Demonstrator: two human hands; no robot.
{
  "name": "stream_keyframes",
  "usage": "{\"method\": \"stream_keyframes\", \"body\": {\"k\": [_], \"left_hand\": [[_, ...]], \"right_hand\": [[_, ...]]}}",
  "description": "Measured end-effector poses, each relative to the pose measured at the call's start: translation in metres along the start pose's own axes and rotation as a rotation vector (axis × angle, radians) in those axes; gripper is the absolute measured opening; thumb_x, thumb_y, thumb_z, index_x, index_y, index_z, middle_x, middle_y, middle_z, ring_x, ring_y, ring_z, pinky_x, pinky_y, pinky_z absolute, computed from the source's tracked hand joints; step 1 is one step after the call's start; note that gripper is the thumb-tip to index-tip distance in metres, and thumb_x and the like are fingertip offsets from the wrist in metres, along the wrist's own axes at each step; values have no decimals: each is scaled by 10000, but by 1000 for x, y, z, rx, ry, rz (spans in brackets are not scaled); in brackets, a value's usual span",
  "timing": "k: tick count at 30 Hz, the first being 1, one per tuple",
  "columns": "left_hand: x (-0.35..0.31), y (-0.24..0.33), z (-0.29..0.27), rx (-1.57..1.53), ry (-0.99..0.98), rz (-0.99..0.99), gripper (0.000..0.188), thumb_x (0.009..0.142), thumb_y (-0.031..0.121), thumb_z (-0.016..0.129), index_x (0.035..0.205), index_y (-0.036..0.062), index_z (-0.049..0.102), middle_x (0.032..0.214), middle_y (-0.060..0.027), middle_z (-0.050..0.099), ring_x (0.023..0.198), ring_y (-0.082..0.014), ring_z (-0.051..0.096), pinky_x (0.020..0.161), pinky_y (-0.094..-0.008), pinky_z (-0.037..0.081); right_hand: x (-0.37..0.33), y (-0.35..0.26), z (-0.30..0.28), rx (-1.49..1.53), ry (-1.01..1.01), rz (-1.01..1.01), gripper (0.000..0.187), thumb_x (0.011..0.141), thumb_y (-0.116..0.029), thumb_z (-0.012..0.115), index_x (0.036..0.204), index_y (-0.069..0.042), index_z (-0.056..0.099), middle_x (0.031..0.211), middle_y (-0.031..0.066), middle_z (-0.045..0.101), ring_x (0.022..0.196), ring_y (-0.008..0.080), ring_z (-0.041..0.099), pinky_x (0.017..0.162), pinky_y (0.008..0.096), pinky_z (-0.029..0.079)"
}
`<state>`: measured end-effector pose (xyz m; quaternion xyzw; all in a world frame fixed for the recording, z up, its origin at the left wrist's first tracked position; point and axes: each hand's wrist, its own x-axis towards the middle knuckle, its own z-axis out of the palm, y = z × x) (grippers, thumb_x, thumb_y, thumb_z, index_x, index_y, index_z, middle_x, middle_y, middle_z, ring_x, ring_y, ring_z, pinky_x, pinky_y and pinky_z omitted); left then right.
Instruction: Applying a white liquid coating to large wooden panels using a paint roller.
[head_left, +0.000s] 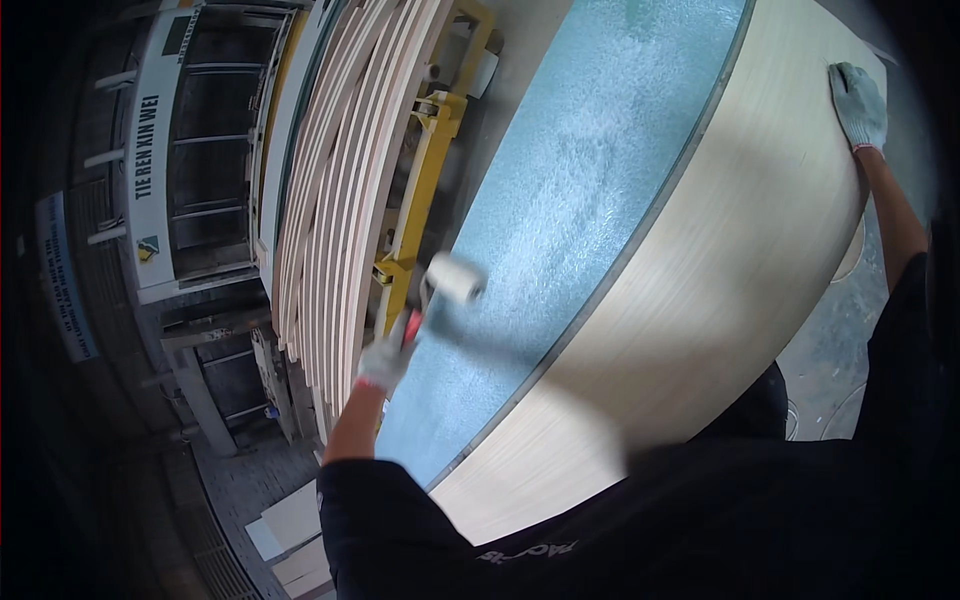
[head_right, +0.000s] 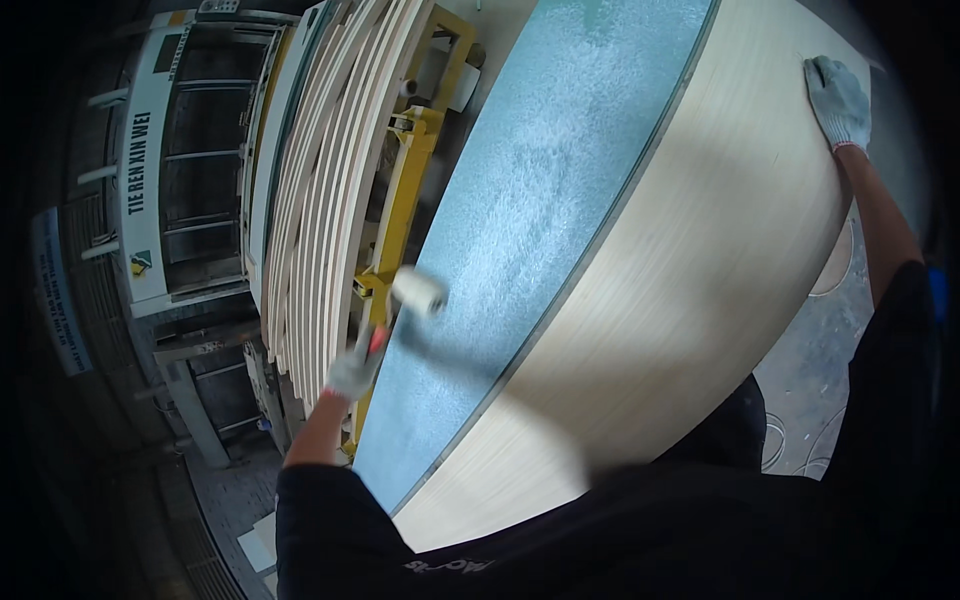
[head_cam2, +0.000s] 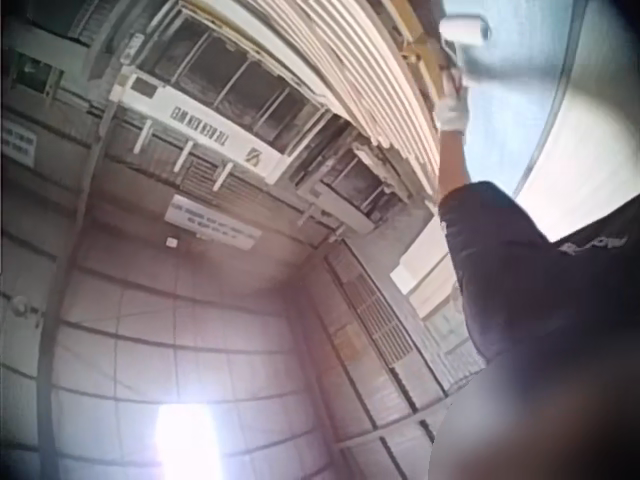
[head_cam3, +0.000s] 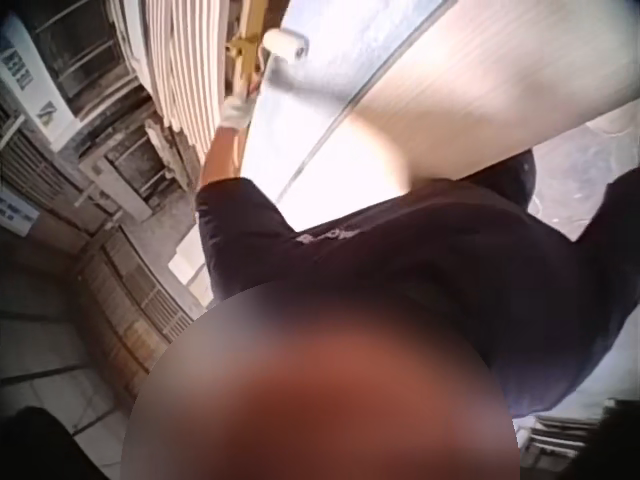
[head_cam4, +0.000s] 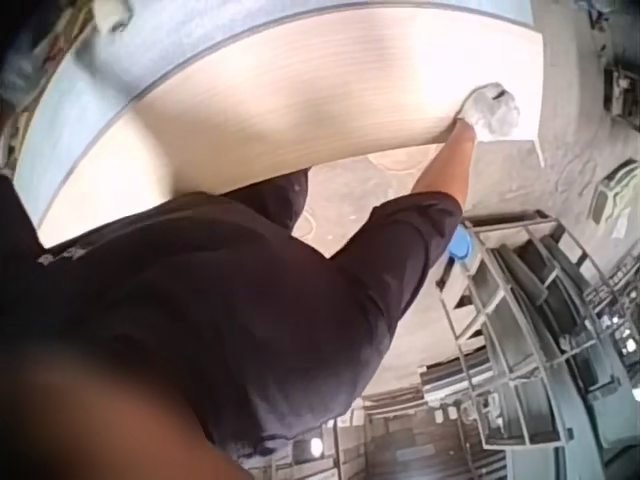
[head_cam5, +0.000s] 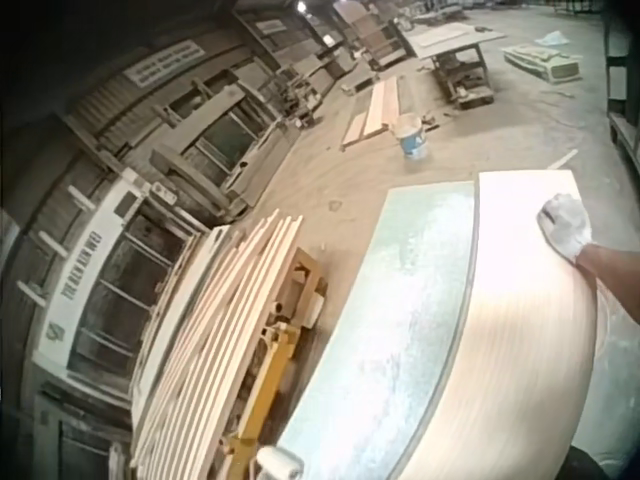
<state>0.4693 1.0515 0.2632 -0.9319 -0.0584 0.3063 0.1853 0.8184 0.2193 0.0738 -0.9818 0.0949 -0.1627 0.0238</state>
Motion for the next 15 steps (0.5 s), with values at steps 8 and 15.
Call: {"method": "stream_keyframes", "body": {"k": [8, 15], "left_hand": [[-80, -13, 16, 32, -185, 1, 673, 1009, 464, 534, 1576, 199, 285, 843, -203, 700, 732, -410, 694, 646, -519, 546], [160, 168, -176, 68, 280, 404, 700, 1002, 444, 567, 1559, 87, 338, 781, -216, 701, 689, -390, 707, 618, -489, 557]], "right_hand": [[-5, 9, -5, -62, -8, -7, 376, 1026, -396, 511, 1160, -88, 681, 1189, 138, 687, 1079, 371, 650, 906, 457, 529], [-10, 2, -11, 45, 76, -28, 340, 1014, -387, 532, 1082, -100, 701, 1064, 129, 700, 996, 349, 663, 868, 450, 529]]}}
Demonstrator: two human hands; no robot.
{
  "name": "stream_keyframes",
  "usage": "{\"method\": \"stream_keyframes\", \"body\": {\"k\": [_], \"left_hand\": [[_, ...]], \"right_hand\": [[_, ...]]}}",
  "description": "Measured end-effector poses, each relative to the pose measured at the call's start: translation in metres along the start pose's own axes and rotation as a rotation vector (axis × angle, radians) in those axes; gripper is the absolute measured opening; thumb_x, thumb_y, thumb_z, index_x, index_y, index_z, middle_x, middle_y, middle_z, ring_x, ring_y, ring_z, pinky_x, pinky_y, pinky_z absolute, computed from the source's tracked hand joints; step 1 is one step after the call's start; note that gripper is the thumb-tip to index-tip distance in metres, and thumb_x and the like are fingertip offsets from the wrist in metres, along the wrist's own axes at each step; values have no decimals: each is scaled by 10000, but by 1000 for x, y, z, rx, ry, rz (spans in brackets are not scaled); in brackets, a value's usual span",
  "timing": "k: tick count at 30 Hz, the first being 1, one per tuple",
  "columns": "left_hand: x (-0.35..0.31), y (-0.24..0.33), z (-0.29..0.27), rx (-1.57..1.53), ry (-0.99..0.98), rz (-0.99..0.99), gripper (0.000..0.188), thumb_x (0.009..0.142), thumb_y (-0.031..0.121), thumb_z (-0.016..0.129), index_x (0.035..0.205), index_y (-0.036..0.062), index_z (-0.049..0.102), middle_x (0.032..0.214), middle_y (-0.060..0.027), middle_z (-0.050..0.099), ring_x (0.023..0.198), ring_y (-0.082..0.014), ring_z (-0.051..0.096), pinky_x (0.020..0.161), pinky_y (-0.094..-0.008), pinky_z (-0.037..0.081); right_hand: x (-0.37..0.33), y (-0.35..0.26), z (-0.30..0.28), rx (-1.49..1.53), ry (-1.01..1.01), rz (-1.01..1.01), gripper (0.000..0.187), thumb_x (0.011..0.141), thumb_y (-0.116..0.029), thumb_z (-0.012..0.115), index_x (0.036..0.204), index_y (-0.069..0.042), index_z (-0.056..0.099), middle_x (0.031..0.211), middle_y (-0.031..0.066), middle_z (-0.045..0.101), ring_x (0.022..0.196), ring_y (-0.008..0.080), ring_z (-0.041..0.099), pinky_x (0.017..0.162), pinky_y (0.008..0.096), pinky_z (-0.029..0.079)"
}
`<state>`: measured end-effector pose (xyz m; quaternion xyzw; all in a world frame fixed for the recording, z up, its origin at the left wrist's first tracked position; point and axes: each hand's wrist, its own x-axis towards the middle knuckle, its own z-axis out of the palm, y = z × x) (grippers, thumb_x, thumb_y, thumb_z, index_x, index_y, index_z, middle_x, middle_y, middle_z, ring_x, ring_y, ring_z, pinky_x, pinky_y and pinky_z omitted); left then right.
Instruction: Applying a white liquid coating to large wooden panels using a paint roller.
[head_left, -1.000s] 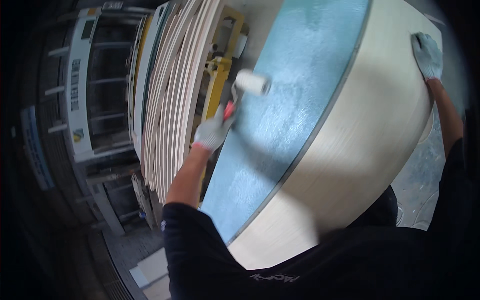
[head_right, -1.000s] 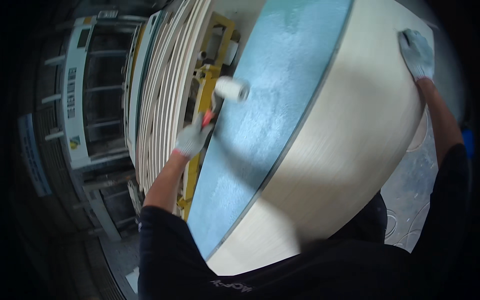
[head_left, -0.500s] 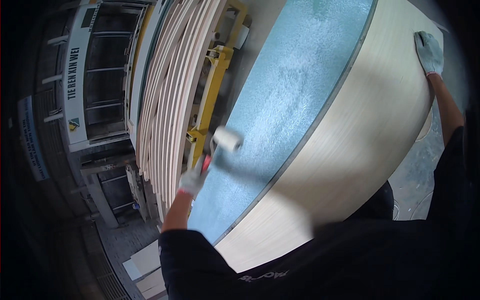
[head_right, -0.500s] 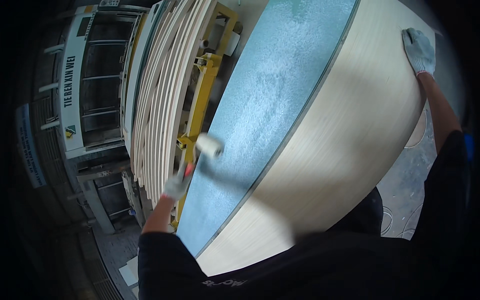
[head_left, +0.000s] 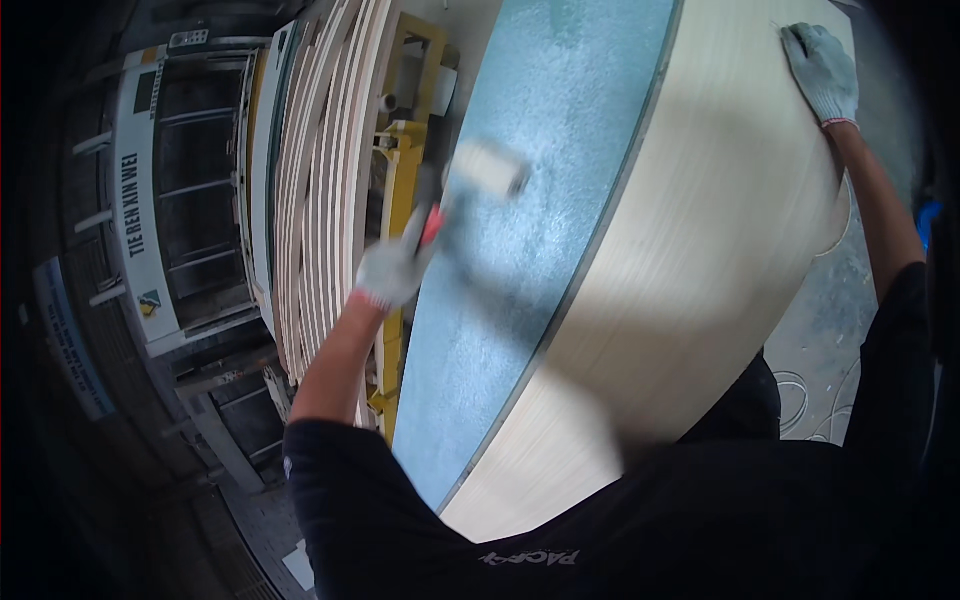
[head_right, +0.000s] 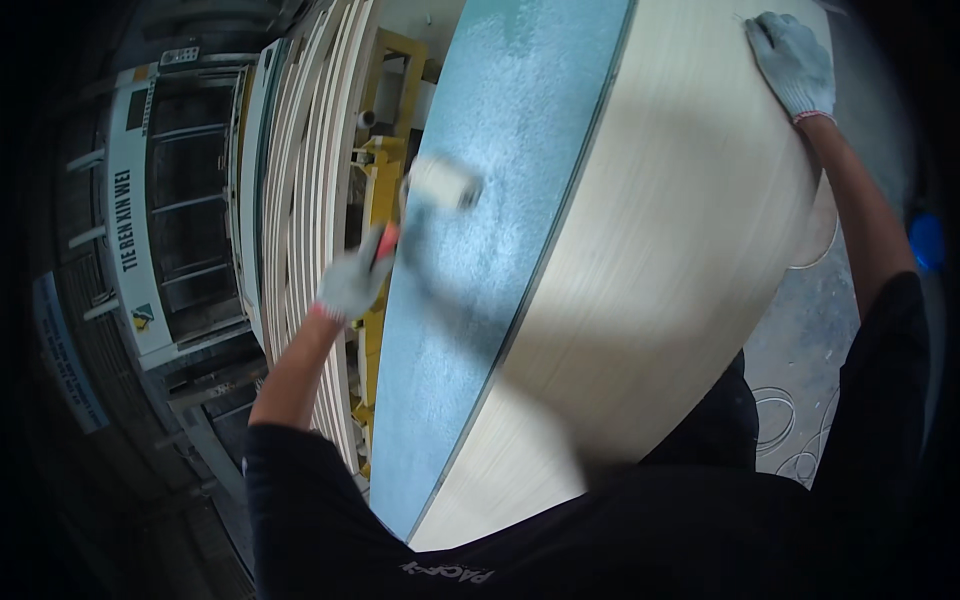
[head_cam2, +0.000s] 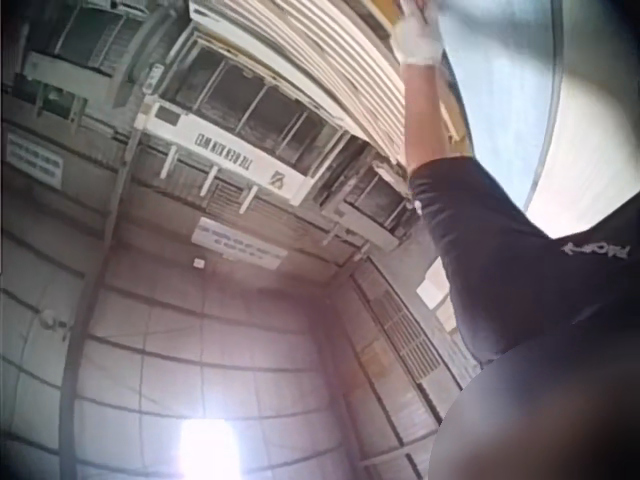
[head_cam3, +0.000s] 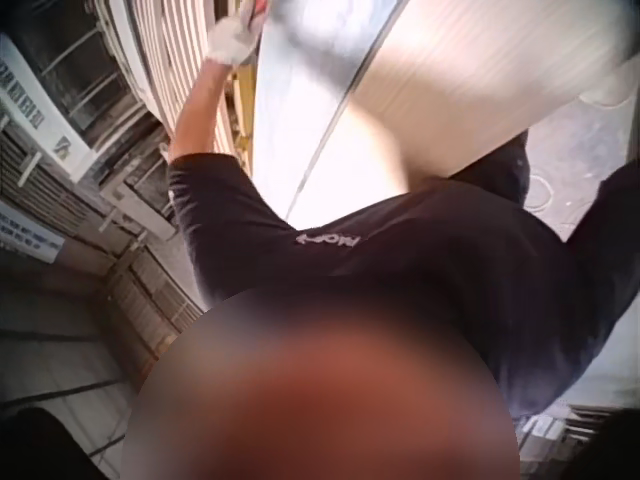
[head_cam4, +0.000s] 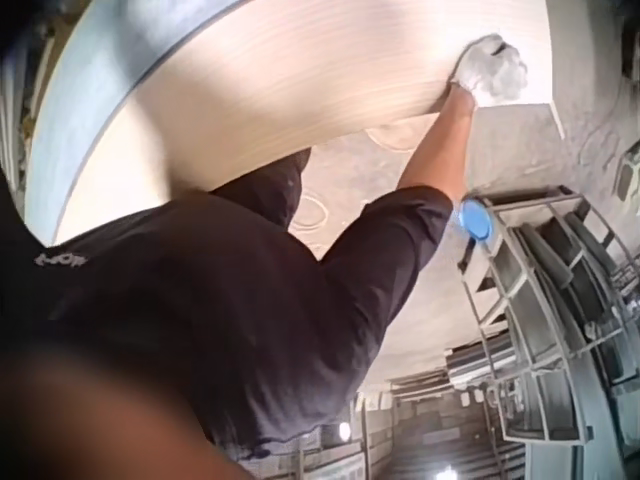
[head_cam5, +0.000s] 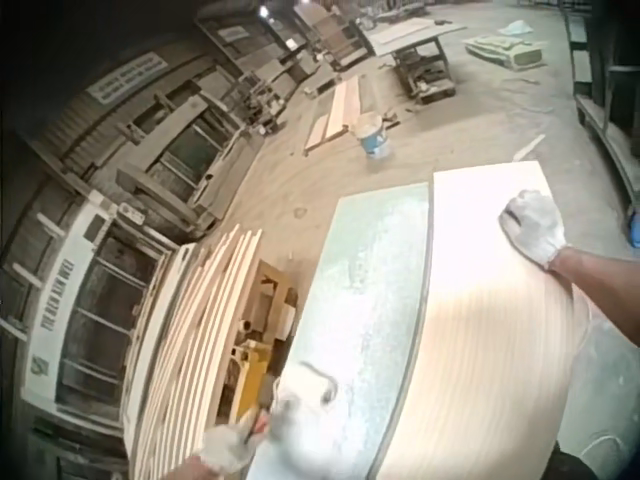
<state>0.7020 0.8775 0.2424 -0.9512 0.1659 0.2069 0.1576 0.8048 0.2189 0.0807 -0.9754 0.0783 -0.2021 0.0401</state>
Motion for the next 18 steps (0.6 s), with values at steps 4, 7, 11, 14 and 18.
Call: {"method": "stream_keyframes", "body": {"k": [4, 7, 11, 14, 18], "left_hand": [[159, 115, -91, -285, 74, -51, 616, 1003, 524, 467, 1427, 78, 468, 1240, -300, 645, 1158, -466, 616, 1000, -516, 475], [183, 140, -92, -327, 161, -69, 554, 989, 448, 541, 1335, 17, 505, 1120, -294, 677, 1032, -448, 672, 897, -476, 515], [80, 116, -57, -481, -95, -71, 632, 972, 397, 523, 1519, 121, 369, 1266, -319, 624, 1185, -467, 608, 1019, -501, 468], [-75, 71, 24, -286, -215, -237, 634, 1004, 403, 526, 1548, 152, 317, 979, -280, 710, 886, -456, 707, 797, -538, 558], [-303, 29, 87, -113, -587, -523, 648, 981, 358, 562, 1549, 207, 290, 942, -232, 723, 862, -437, 712, 789, -556, 553]], "right_hand": [[-1, 2, -2, 50, 5, 0, 363, 1017, -394, 519, 1103, -91, 698, 1086, 145, 698, 1026, 357, 657, 884, 446, 523], [5, -24, -11, 92, 361, -85, 342, 788, -336, 644, 704, -25, 759, 727, 237, 708, 666, 425, 687, 653, 540, 545], [2, -16, -16, 118, 356, -61, 391, 829, -376, 588, 708, -38, 744, 733, 232, 702, 688, 435, 660, 681, 560, 518], [1, 22, 13, 49, 141, -24, 397, 934, -401, 525, 968, -65, 734, 972, 193, 711, 915, 397, 667, 830, 493, 527], [7, 8, 14, 11, -46, -18, 426, 1027, -432, 465, 1189, -104, 684, 1198, 149, 685, 1117, 360, 635, 957, 445, 502]]}}
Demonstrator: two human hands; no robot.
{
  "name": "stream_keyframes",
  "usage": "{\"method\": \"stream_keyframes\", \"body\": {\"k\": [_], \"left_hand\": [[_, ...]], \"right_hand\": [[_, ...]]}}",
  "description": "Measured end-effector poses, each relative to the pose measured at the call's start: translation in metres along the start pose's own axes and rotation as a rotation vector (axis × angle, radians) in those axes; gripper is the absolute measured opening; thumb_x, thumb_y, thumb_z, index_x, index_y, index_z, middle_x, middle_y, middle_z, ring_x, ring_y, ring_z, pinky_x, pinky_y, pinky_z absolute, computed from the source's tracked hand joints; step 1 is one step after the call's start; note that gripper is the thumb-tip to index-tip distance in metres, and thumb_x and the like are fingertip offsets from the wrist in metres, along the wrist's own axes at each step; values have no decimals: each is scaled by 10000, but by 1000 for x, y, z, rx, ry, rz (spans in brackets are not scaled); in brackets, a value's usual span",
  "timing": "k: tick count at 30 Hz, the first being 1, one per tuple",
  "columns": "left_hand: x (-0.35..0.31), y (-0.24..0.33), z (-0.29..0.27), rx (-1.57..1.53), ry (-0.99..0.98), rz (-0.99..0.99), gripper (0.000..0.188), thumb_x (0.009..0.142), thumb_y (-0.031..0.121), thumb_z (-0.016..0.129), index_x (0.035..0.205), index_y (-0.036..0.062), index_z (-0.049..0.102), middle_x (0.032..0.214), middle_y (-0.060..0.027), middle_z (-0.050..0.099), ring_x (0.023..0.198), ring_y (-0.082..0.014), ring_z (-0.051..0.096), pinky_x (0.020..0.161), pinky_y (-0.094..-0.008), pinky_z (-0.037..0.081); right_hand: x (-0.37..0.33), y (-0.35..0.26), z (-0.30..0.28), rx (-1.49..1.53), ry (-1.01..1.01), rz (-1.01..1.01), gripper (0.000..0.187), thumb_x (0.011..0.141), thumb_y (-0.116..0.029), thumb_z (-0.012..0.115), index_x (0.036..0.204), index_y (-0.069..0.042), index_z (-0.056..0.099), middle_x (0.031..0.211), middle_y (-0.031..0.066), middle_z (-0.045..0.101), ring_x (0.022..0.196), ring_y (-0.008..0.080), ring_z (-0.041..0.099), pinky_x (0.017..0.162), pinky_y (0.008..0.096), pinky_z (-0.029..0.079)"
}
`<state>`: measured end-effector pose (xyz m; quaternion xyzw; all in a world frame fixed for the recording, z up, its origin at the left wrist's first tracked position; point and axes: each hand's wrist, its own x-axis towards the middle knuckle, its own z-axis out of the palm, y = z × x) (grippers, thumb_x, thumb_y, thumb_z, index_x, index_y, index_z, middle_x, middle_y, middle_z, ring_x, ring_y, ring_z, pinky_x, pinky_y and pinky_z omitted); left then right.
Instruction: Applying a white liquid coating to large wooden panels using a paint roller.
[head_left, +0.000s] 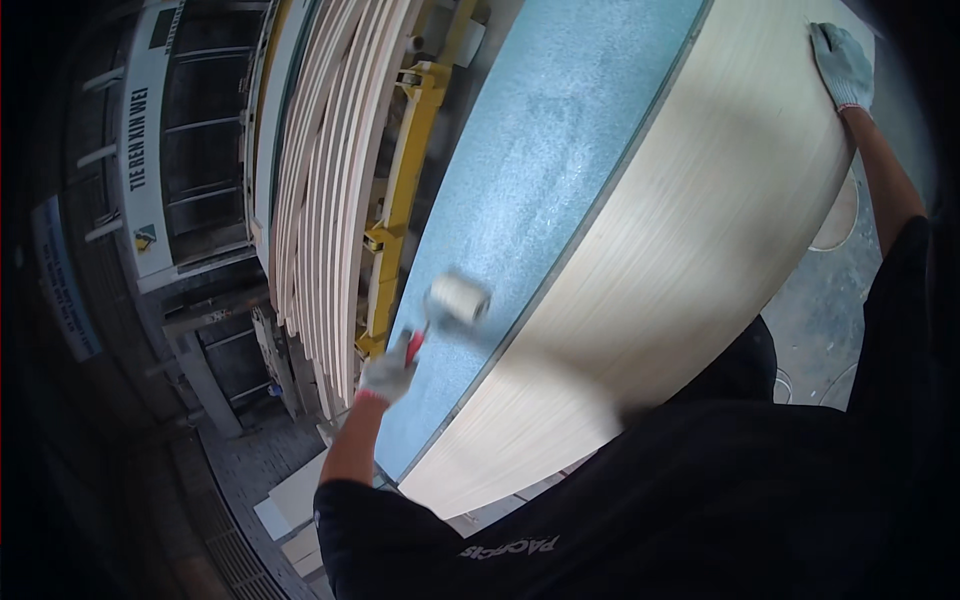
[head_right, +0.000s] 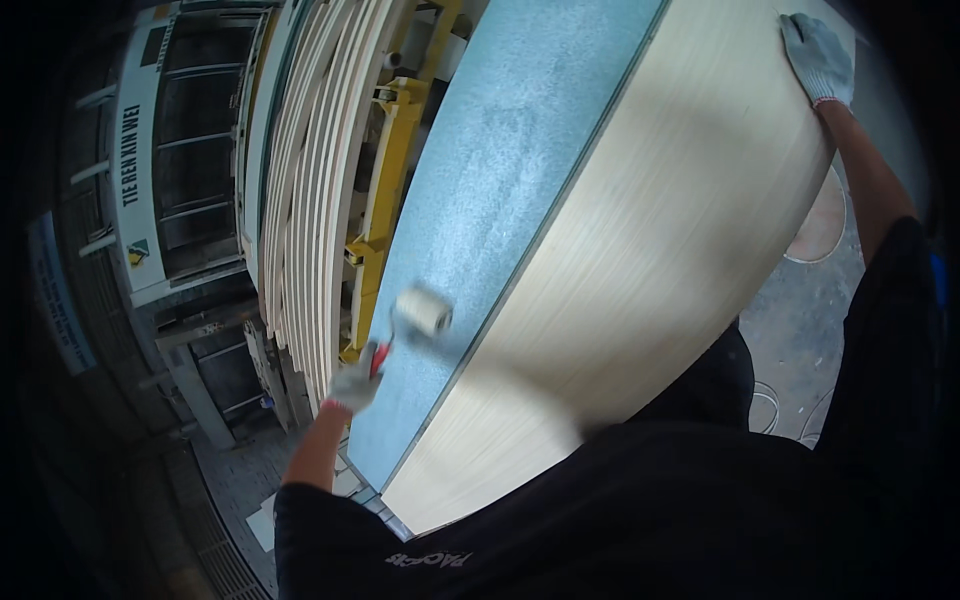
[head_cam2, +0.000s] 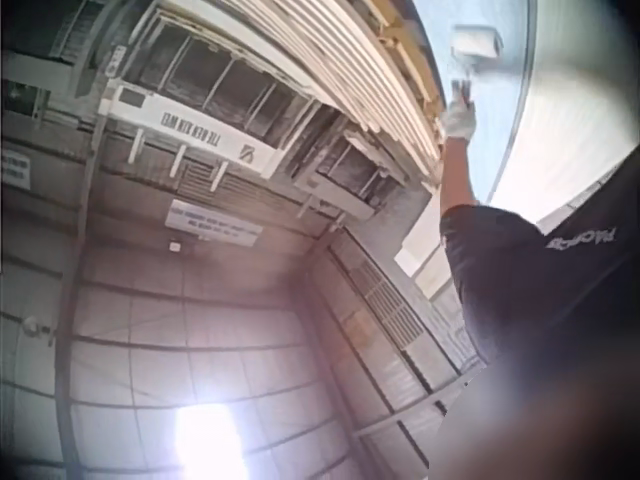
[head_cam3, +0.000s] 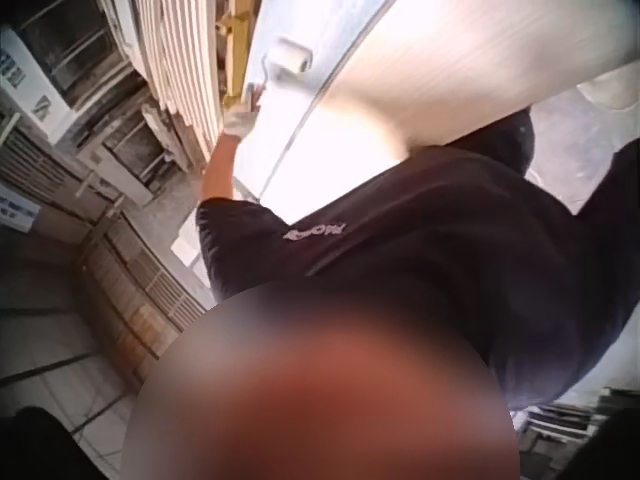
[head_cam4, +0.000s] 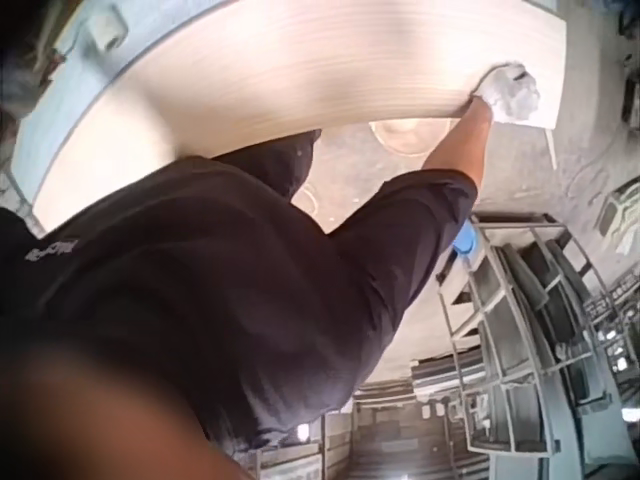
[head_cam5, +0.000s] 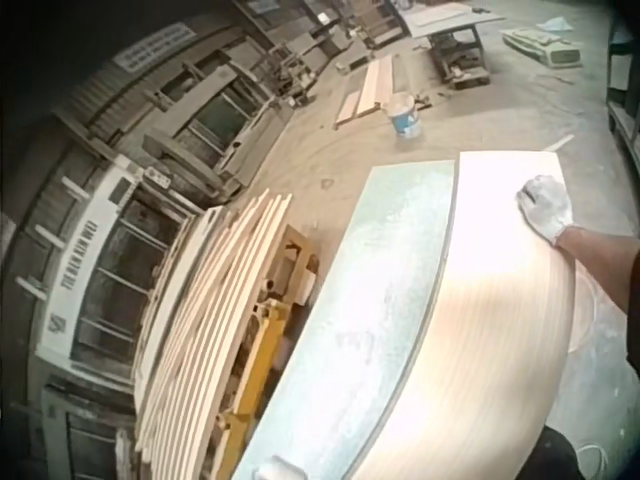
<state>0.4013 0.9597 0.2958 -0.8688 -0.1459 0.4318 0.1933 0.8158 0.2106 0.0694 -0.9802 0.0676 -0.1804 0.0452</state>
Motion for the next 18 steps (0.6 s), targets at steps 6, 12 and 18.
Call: {"method": "stream_keyframes", "body": {"k": [6, 12, 18], "left_hand": [[-88, -77, 53, 31, -198, -83, 477, 965, 477, 591, 1290, 131, 547, 1001, -214, 728, 916, -417, 710, 799, -524, 549], [-5, 21, 15, -219, 157, 59, 408, 961, 468, 625, 1125, 100, 563, 924, -232, 707, 836, -462, 686, 712, -557, 530], [122, 220, -215, -186, 464, 276, 448, 1011, 472, 514, 1209, 70, 530, 960, -263, 702, 926, -452, 694, 813, -542, 542]], "right_hand": [[10, 20, 3, -51, 37, -50, 414, 1022, -416, 492, 1170, -88, 698, 1201, 157, 688, 1101, 373, 645, 936, 456, 512], [-8, -12, -7, 32, 98, -16, 285, 975, -329, 580, 1052, -99, 731, 1052, 160, 711, 980, 374, 661, 881, 464, 521], [-13, -18, -42, 100, 96, 76, 246, 945, -303, 621, 963, -90, 744, 958, 153, 711, 922, 358, 661, 812, 469, 524]]}}
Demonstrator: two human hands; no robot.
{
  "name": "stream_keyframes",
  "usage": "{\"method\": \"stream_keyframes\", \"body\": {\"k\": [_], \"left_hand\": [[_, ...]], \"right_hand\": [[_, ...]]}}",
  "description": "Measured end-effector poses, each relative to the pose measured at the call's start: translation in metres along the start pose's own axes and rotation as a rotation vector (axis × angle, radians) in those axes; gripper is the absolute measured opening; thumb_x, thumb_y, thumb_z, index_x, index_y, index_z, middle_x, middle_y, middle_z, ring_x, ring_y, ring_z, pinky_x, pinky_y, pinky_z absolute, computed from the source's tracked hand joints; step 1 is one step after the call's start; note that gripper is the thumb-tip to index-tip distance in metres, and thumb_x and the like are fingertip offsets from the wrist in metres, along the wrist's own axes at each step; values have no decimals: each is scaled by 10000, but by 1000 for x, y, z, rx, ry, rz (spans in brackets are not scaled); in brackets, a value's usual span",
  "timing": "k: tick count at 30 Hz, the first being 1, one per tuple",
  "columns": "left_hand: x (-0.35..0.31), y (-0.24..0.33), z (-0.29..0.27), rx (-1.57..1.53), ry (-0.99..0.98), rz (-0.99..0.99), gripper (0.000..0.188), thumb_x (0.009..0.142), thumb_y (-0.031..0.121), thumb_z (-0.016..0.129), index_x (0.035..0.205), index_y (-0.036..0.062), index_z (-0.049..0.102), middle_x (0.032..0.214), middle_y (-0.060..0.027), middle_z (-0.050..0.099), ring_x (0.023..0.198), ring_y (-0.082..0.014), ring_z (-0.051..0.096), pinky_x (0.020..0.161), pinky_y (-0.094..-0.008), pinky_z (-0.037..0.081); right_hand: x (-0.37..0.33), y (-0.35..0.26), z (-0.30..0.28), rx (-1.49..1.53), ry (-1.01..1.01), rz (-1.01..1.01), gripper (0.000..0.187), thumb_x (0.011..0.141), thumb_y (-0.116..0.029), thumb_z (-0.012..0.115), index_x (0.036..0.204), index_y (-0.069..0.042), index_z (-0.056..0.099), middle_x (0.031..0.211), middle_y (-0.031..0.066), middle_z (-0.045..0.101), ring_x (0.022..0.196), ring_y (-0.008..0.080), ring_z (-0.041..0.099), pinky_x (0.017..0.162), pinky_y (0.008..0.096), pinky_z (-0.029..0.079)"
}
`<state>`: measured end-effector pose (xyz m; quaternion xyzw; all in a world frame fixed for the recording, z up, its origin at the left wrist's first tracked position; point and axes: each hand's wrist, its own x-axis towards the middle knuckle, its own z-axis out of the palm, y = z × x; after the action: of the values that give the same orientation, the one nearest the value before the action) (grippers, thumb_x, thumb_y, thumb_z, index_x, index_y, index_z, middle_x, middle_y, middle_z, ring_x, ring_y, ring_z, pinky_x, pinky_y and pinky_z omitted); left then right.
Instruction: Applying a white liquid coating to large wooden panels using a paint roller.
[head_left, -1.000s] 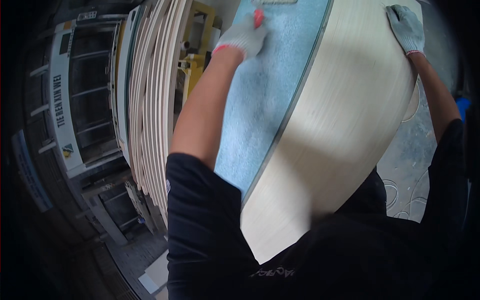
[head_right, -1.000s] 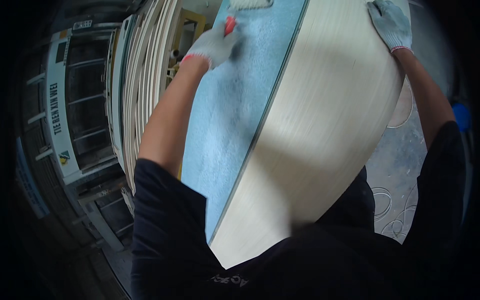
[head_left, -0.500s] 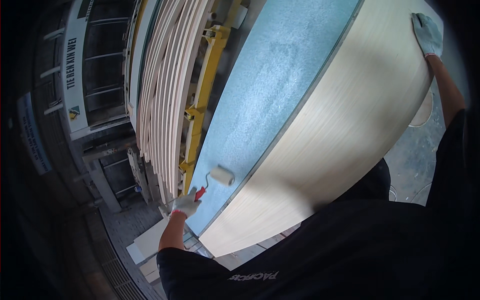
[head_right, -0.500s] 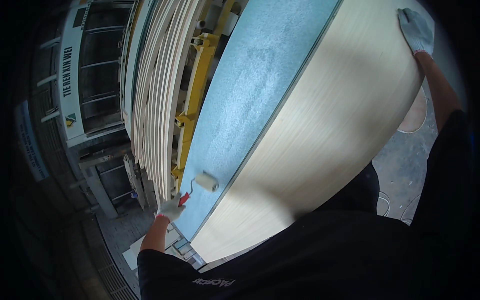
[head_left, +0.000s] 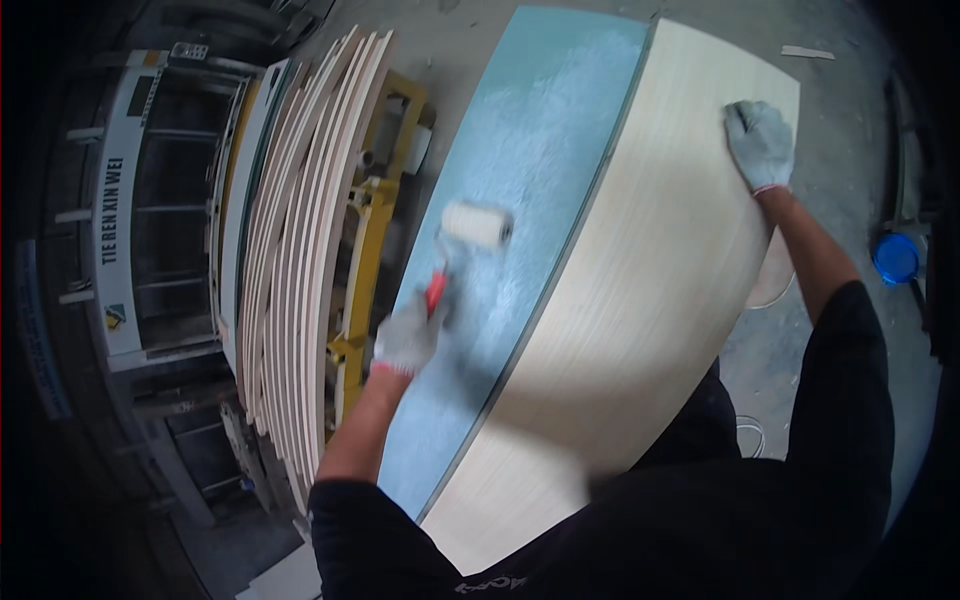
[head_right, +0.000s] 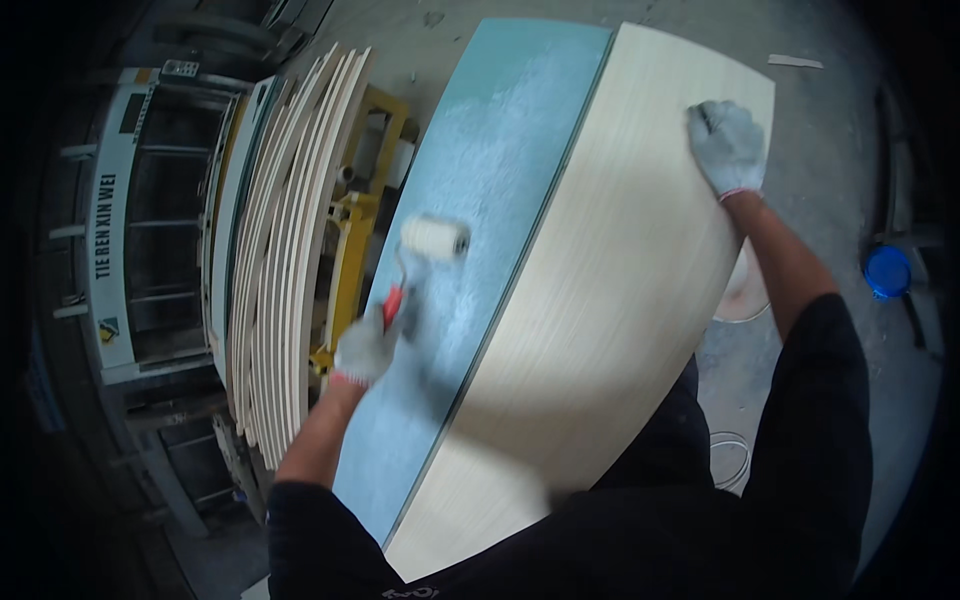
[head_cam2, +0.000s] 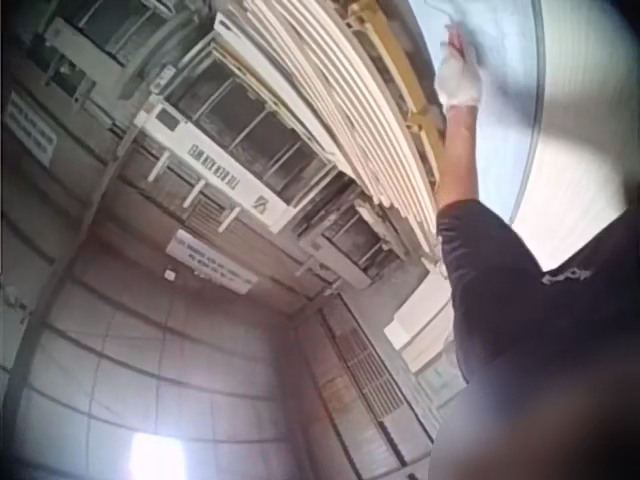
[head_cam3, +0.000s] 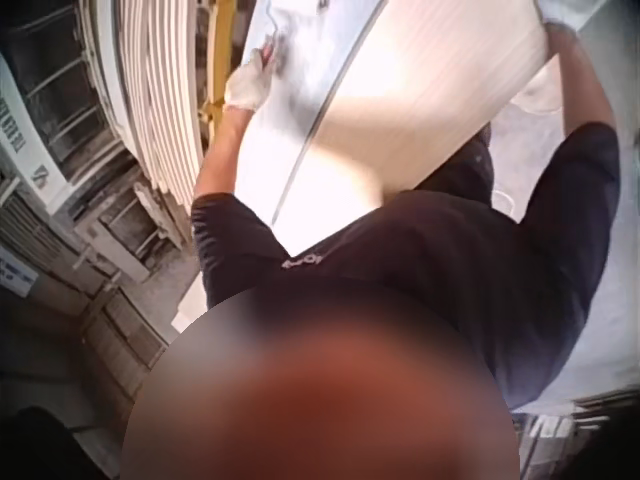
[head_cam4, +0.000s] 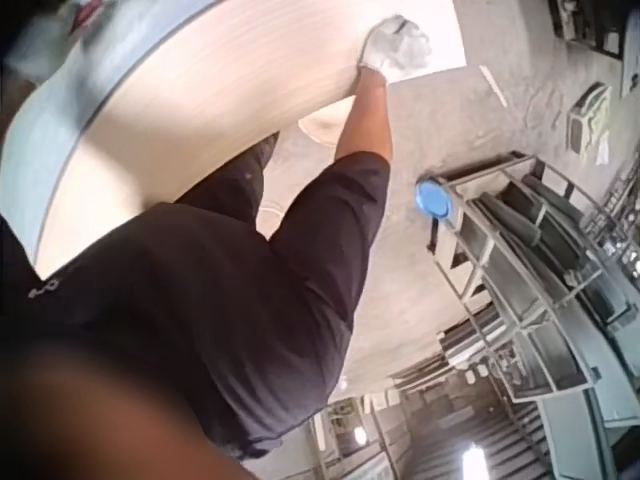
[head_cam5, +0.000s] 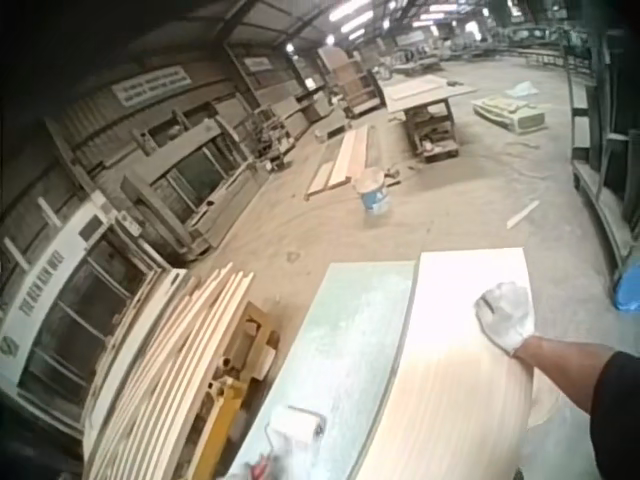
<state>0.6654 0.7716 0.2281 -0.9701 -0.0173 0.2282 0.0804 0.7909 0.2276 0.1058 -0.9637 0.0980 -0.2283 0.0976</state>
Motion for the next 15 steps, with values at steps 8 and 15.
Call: {"method": "stream_keyframes", "body": {"k": [8, 15], "left_hand": [[251, 187, -163, -290, 52, 37, 537, 974, 439, 506, 1237, -10, 640, 1174, -295, 672, 1131, -414, 655, 960, -480, 505], [132, 176, -93, -287, -14, -87, 481, 1030, 449, 436, 1291, 47, 477, 1095, -328, 669, 1028, -512, 642, 900, -591, 476]], "right_hand": [[21, -4, 1, 242, 66, -47, 162, 897, -220, 689, 870, -68, 740, 834, 147, 699, 805, 354, 649, 736, 449, 510], [48, 23, -2, 479, -54, -77, 94, 851, -158, 728, 811, -74, 719, 783, 151, 674, 748, 359, 633, 689, 458, 490]]}}
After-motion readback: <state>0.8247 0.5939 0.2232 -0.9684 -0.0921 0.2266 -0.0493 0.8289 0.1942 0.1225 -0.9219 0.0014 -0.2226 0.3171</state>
